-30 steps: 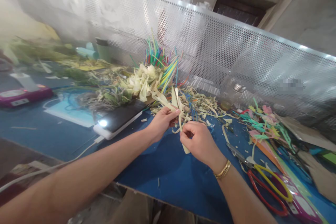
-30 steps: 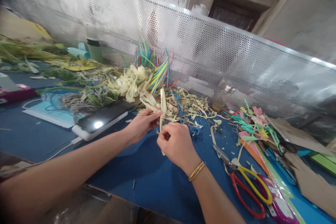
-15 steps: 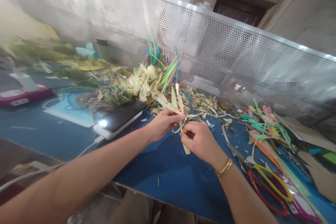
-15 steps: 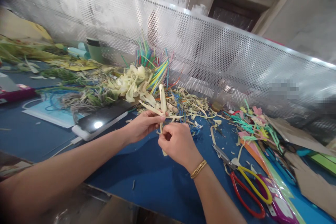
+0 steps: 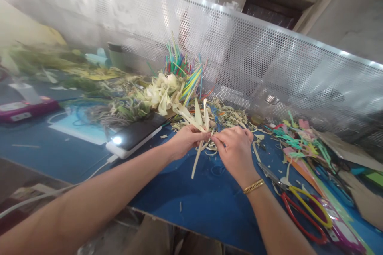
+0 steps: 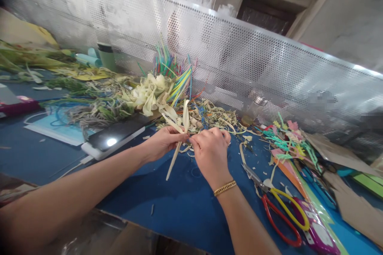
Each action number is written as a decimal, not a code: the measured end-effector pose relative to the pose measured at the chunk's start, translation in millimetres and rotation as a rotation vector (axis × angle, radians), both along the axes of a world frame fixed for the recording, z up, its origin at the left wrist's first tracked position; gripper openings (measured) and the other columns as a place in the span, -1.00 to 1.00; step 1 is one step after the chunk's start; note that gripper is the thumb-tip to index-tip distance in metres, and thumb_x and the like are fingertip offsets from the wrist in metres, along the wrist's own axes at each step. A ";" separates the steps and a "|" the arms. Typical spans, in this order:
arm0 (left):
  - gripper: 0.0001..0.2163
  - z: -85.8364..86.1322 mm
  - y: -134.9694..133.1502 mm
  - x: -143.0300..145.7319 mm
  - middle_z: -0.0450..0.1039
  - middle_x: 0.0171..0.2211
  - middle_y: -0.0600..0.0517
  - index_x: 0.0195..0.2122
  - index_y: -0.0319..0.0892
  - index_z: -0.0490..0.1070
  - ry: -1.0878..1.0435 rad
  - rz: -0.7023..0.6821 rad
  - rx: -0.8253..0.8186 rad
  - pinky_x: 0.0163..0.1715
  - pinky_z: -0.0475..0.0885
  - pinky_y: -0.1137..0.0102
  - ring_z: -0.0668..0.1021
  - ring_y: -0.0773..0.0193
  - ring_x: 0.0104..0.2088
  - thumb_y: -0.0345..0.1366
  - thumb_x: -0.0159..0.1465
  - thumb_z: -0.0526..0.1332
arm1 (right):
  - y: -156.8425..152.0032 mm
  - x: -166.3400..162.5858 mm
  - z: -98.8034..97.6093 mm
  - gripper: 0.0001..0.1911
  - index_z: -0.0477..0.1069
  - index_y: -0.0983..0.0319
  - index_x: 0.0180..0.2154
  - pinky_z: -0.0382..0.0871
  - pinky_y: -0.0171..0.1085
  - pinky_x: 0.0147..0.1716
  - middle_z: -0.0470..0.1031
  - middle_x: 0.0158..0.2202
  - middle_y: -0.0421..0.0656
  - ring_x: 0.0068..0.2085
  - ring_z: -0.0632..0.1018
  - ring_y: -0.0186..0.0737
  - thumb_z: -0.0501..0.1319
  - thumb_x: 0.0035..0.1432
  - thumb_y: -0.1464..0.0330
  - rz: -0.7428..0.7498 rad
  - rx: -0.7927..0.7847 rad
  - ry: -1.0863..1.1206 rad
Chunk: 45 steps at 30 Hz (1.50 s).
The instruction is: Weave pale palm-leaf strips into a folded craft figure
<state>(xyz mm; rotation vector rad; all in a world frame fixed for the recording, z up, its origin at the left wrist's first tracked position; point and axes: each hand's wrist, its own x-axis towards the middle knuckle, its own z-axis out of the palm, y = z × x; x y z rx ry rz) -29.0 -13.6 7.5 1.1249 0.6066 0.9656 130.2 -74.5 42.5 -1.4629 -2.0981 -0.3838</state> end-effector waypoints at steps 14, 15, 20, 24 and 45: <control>-0.79 -2.1 5.4 -4.2 0.51 -0.45 -0.01 -0.39 -0.25 0.56 0.041 -0.027 0.002 -0.48 0.23 0.47 0.45 0.36 -0.44 -0.26 -0.03 0.40 | 9.7 14.1 0.4 -0.79 0.54 0.11 -0.40 0.02 -0.06 -0.03 0.56 -0.36 -0.17 -0.18 0.42 -0.13 0.16 0.19 0.24 0.019 -0.146 0.122; -0.79 -1.4 5.0 -4.8 0.52 -0.43 -0.02 -0.38 -0.25 0.57 0.045 -0.068 -0.011 -0.47 0.24 0.48 0.45 0.36 -0.43 -0.27 -0.03 0.41 | 12.9 17.0 -1.0 -0.76 0.55 0.12 -0.36 0.08 -0.10 -0.04 0.56 -0.33 -0.16 -0.18 0.44 -0.14 0.14 0.21 0.21 0.043 -0.192 0.199; -0.83 2.6 -1.4 -5.3 0.53 -0.46 -0.04 -0.40 -0.24 0.59 0.042 -0.259 -0.128 -0.47 0.27 0.47 0.44 0.37 -0.48 -0.30 -0.04 0.42 | 22.8 22.6 -7.0 -0.69 0.53 0.21 -0.29 0.30 -0.20 -0.14 0.55 -0.28 -0.13 -0.21 0.51 -0.19 0.14 0.17 0.14 0.214 -0.512 0.713; -0.80 2.1 -3.0 -4.3 0.51 -0.50 -0.02 -0.44 -0.24 0.57 -0.001 -0.242 -0.195 -0.50 0.28 0.48 0.43 0.39 -0.52 -0.20 0.00 0.41 | 20.6 13.7 -8.9 -0.76 0.48 0.22 -0.41 0.36 -0.23 -0.19 0.52 -0.42 -0.20 -0.33 0.50 -0.26 0.26 0.05 0.17 0.309 -0.654 0.975; -0.89 3.1 -6.2 -6.8 0.49 -0.51 -0.03 -0.51 -0.24 0.58 0.106 -0.251 -0.074 -0.57 0.26 0.53 0.38 0.44 -0.56 -0.29 0.02 0.38 | 23.3 7.2 -18.8 -0.79 0.46 0.22 -0.45 0.30 -0.29 -0.32 0.44 -0.50 -0.24 -0.42 0.40 -0.31 0.28 -0.01 0.20 0.230 -0.509 1.085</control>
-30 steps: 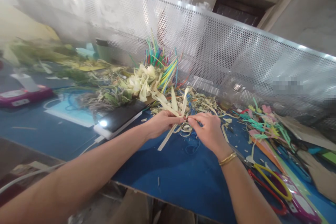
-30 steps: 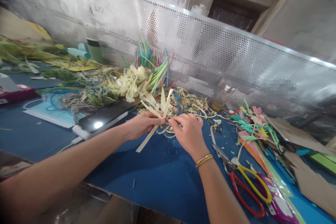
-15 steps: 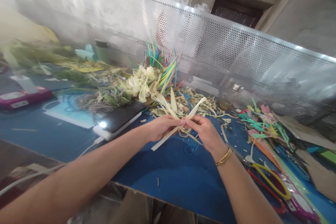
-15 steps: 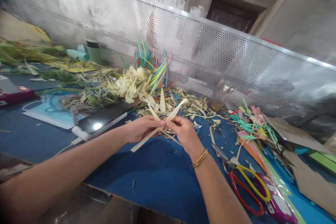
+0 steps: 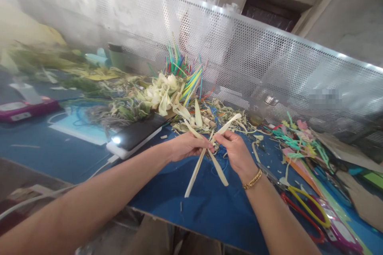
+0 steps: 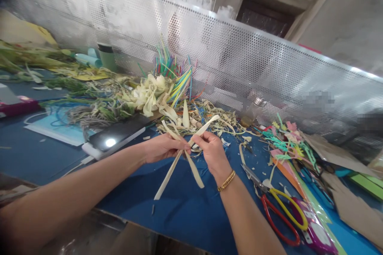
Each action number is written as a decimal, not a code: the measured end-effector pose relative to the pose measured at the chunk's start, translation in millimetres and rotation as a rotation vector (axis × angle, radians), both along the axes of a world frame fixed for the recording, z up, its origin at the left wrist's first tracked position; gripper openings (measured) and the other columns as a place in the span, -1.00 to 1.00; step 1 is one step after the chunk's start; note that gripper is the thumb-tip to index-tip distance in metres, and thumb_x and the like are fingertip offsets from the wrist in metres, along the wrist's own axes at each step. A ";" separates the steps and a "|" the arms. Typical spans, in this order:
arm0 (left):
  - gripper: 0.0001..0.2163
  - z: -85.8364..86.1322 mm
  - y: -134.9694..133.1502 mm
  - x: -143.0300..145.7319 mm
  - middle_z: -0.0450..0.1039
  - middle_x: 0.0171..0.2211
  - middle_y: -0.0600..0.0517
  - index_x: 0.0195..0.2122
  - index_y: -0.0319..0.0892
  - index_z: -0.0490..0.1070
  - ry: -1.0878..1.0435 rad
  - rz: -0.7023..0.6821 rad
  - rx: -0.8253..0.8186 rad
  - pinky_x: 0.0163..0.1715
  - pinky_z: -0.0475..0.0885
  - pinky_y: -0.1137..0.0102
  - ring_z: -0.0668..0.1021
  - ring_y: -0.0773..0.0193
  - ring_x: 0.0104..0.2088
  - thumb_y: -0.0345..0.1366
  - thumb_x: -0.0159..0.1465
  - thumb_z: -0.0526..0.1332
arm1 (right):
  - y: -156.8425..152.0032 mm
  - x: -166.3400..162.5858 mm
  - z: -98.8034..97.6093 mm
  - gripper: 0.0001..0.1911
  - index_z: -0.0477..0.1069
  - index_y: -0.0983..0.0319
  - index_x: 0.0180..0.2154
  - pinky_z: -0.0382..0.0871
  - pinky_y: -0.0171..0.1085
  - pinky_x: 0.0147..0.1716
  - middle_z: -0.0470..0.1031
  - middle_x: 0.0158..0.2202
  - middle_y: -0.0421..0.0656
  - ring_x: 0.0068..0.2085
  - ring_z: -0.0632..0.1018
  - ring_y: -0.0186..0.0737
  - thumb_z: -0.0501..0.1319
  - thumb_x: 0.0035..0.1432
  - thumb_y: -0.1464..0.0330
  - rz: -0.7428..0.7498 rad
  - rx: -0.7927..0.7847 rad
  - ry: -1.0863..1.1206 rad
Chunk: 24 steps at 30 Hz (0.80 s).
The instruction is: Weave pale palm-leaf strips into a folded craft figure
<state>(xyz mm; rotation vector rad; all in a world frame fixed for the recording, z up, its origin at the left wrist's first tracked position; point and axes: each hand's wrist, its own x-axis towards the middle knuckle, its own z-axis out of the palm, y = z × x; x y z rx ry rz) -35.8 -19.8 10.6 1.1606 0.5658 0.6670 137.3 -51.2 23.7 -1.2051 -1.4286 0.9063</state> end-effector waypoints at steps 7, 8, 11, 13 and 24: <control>-0.87 -0.4 7.4 2.4 0.49 -0.44 -0.04 -0.40 -0.26 0.52 -0.222 0.104 -0.129 -0.46 0.34 0.51 0.45 0.40 -0.48 -0.33 0.03 0.37 | 6.1 9.5 -4.8 -0.72 0.48 0.23 -0.47 0.26 -0.31 -0.36 0.45 -0.51 -0.24 -0.44 0.40 -0.32 0.26 0.03 0.13 -0.146 0.037 -0.089; -0.87 -1.1 8.8 2.5 0.48 -0.46 -0.02 -0.42 -0.26 0.51 -0.223 0.139 -0.108 -0.48 0.33 0.50 0.44 0.41 -0.50 -0.34 0.02 0.38 | 5.0 10.5 -3.5 -0.68 0.48 0.23 -0.51 0.24 -0.32 -0.42 0.42 -0.57 -0.25 -0.49 0.38 -0.32 0.25 0.02 0.10 -0.198 0.038 -0.151; -0.84 -2.9 10.6 2.2 0.42 -0.52 0.02 -0.47 -0.27 0.48 -0.182 0.181 -0.025 -0.49 0.30 0.49 0.40 0.42 -0.54 -0.29 0.03 0.38 | -1.9 11.0 5.1 -0.51 0.39 0.23 -0.68 0.14 -0.31 -0.54 0.23 -0.74 -0.27 -0.62 0.25 -0.36 0.19 0.07 0.02 -0.325 0.062 -0.348; -0.82 -3.4 9.8 1.9 0.37 -0.57 0.05 -0.50 -0.26 0.48 -0.127 0.163 0.052 -0.52 0.25 0.48 0.36 0.43 -0.56 -0.24 0.04 0.37 | -7.1 9.3 12.8 -0.48 0.40 0.23 -0.69 0.17 -0.30 -0.51 0.27 -0.72 -0.24 -0.60 0.29 -0.35 0.14 0.13 0.03 -0.326 0.146 -0.402; -0.66 -4.2 2.5 0.5 0.23 -0.68 0.13 -0.48 -0.26 0.53 0.237 0.006 0.312 -0.59 0.06 0.45 0.18 0.44 -0.63 -0.02 0.02 0.32 | -5.6 1.4 6.3 -0.80 0.51 0.21 -0.42 0.30 -0.31 -0.38 0.44 -0.45 -0.20 -0.42 0.41 -0.29 0.26 0.06 0.21 0.006 0.143 -0.378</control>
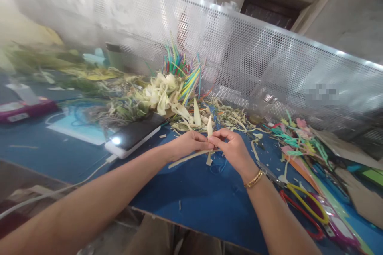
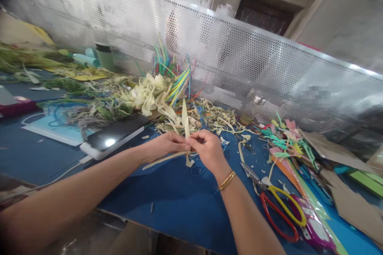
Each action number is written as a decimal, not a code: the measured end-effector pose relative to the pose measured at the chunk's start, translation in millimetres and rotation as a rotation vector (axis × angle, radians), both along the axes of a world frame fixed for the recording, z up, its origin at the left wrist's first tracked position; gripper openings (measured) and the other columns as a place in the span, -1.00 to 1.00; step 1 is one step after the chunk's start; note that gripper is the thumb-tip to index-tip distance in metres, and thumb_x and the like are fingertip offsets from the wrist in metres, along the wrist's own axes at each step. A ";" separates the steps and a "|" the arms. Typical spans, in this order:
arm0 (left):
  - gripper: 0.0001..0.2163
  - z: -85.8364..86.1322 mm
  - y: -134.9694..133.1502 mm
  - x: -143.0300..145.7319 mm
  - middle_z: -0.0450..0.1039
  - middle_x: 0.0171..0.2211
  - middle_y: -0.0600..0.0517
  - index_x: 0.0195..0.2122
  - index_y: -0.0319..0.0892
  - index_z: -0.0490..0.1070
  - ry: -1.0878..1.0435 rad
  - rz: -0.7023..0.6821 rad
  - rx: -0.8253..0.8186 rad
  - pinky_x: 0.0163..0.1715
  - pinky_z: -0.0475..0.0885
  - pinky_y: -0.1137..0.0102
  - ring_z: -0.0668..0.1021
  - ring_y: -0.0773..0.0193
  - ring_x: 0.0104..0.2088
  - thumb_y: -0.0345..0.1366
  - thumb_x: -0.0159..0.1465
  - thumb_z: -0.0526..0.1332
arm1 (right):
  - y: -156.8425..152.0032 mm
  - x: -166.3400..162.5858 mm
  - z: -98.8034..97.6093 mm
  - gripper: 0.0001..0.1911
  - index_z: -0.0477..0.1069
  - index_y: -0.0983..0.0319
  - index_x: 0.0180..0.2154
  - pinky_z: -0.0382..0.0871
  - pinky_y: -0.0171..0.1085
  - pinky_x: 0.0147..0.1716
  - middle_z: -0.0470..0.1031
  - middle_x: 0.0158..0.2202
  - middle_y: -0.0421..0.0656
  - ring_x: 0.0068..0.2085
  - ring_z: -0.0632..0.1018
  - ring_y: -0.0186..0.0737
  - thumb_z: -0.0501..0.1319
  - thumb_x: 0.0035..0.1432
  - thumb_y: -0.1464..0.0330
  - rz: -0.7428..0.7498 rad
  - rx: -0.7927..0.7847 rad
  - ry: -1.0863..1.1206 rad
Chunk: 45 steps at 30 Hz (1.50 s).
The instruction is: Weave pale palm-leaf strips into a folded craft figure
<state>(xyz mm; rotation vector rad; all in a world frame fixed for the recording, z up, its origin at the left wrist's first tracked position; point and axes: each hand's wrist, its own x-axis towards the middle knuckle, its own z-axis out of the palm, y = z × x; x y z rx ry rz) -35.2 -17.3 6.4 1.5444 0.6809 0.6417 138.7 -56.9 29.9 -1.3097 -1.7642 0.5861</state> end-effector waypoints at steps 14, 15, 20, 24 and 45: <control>-0.77 -0.1 -3.8 0.4 0.36 -0.64 0.09 -0.53 -0.22 0.57 -0.008 -0.050 0.034 -0.51 0.13 0.44 0.28 0.40 -0.56 -0.13 0.00 0.36 | 1.6 -5.8 -5.9 -0.79 0.42 0.22 -0.54 0.27 -0.29 -0.33 0.38 -0.51 -0.24 -0.42 0.39 -0.30 0.26 0.05 0.26 -0.098 0.174 0.103; -0.77 -0.4 -3.8 0.7 0.35 -0.65 0.10 -0.53 -0.22 0.57 -0.013 -0.045 0.033 -0.51 0.13 0.44 0.28 0.41 -0.57 -0.13 0.00 0.36 | 2.1 -5.6 -6.4 -0.79 0.41 0.22 -0.55 0.27 -0.29 -0.33 0.38 -0.51 -0.24 -0.43 0.39 -0.30 0.26 0.05 0.26 -0.104 0.185 0.088; -0.73 -1.1 -1.1 4.7 0.36 -0.66 0.09 -0.53 -0.24 0.55 -0.172 0.052 -0.159 -0.53 0.20 0.47 0.30 0.44 -0.60 -0.09 0.04 0.35 | 0.8 -3.4 -0.8 -0.84 0.45 0.20 -0.35 0.31 -0.27 -0.26 0.45 -0.39 -0.20 -0.34 0.44 -0.26 0.24 0.09 0.24 -0.240 0.384 0.009; -0.76 -1.4 4.6 8.0 0.54 -0.40 -0.04 -0.39 -0.26 0.57 -0.458 0.234 -0.309 -0.31 0.38 0.44 0.49 0.34 -0.39 -0.21 -0.03 0.42 | -6.8 -5.9 6.1 -0.78 0.41 0.21 -0.39 0.29 -0.28 -0.30 0.44 -0.44 -0.20 -0.39 0.43 -0.27 0.20 0.14 0.19 -0.358 0.483 -0.092; -0.75 -1.8 6.5 6.6 0.51 -0.41 0.01 -0.42 -0.25 0.53 -0.517 0.479 -0.126 -0.49 0.22 0.47 0.41 0.40 -0.46 -0.27 -0.11 0.46 | -13.3 -21.5 -6.5 -0.74 0.40 0.19 -0.52 0.17 -0.30 -0.34 0.44 -0.51 -0.21 -0.39 0.44 -0.26 0.13 0.22 0.33 -0.087 0.270 -0.518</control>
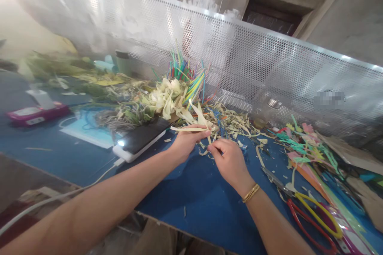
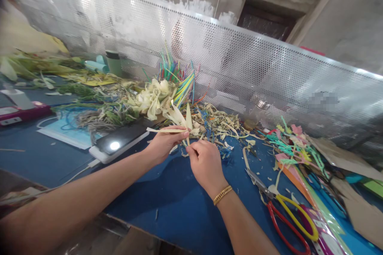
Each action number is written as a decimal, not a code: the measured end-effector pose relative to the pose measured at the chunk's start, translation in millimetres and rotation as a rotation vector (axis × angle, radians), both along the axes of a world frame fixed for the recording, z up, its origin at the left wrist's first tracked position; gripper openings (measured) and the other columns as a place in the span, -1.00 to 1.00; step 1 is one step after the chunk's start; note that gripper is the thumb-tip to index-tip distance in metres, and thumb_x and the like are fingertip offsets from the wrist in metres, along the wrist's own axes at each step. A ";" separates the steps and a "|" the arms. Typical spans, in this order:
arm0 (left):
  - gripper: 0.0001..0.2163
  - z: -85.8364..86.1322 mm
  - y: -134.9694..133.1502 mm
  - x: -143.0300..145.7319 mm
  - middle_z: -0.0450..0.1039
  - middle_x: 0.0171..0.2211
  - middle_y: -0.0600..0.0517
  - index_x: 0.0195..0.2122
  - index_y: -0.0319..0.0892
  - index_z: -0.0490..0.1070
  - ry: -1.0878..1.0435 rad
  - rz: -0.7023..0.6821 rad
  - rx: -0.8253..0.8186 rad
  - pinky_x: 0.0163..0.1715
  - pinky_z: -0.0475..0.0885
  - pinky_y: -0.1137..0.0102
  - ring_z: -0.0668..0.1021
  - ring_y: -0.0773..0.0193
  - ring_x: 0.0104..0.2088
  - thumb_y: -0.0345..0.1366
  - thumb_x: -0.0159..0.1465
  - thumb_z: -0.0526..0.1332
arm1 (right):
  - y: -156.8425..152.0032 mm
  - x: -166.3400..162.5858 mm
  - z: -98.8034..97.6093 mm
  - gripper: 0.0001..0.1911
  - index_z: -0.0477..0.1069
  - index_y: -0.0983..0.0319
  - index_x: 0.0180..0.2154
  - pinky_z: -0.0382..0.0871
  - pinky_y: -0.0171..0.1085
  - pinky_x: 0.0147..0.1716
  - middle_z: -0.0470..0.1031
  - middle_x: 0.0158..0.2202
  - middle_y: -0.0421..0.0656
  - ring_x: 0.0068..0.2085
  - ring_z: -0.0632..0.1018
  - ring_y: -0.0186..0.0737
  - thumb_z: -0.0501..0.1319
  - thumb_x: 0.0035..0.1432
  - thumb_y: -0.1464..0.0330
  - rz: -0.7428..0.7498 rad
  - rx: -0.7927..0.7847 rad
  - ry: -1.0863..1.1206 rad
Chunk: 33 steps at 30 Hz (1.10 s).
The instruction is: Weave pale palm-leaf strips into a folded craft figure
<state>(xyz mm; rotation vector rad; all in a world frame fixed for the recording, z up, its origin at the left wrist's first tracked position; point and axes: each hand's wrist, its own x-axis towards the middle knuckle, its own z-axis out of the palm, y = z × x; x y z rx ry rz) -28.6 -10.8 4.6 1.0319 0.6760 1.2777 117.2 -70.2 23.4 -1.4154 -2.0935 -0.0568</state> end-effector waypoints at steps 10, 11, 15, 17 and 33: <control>-0.72 -2.1 4.0 -0.7 0.44 -0.55 0.07 -0.44 -0.27 0.51 -0.012 -0.035 -0.100 -0.53 0.21 0.49 0.34 0.47 -0.56 -0.24 -0.13 0.47 | -0.8 1.7 -0.2 -0.74 0.38 0.19 -0.54 0.16 -0.28 -0.34 0.43 -0.53 -0.22 -0.40 0.44 -0.25 0.15 0.20 0.34 0.025 -0.029 -0.035; -0.71 -2.0 4.4 -1.2 0.44 -0.53 0.07 -0.42 -0.27 0.52 -0.004 -0.061 -0.106 -0.51 0.23 0.49 0.35 0.47 -0.55 -0.24 -0.13 0.47 | -0.2 2.8 -0.2 -0.74 0.38 0.19 -0.55 0.16 -0.28 -0.35 0.43 -0.53 -0.22 -0.41 0.44 -0.25 0.14 0.20 0.34 0.018 -0.033 -0.032; -0.65 0.3 4.4 -2.8 0.46 -0.47 0.06 -0.30 -0.25 0.51 0.031 -0.144 -0.072 -0.47 0.26 0.49 0.40 0.44 -0.51 -0.27 -0.13 0.47 | 4.8 12.3 1.4 -0.79 0.39 0.19 -0.49 0.19 -0.26 -0.34 0.45 -0.50 -0.21 -0.40 0.45 -0.24 0.15 0.18 0.31 -0.063 0.026 -0.002; -0.69 1.3 3.5 -2.6 0.46 -0.48 0.05 -0.32 -0.25 0.50 0.081 -0.151 -0.014 -0.50 0.23 0.49 0.39 0.43 -0.52 -0.26 -0.09 0.44 | 8.1 18.3 1.6 -0.88 0.43 0.19 -0.34 0.22 -0.21 -0.23 0.51 -0.37 -0.15 -0.29 0.49 -0.16 0.20 0.13 0.28 -0.117 0.112 0.015; -0.77 -0.5 0.6 0.0 0.34 -0.61 0.11 -0.44 -0.24 0.45 0.354 -0.147 0.249 -0.56 0.17 0.47 0.28 0.43 -0.59 -0.19 -0.02 0.36 | 22.4 19.2 -17.3 -0.62 0.27 0.21 0.03 0.31 -0.11 -0.07 0.51 -0.25 -0.12 -0.18 0.51 -0.15 0.13 0.13 0.38 0.054 0.038 0.207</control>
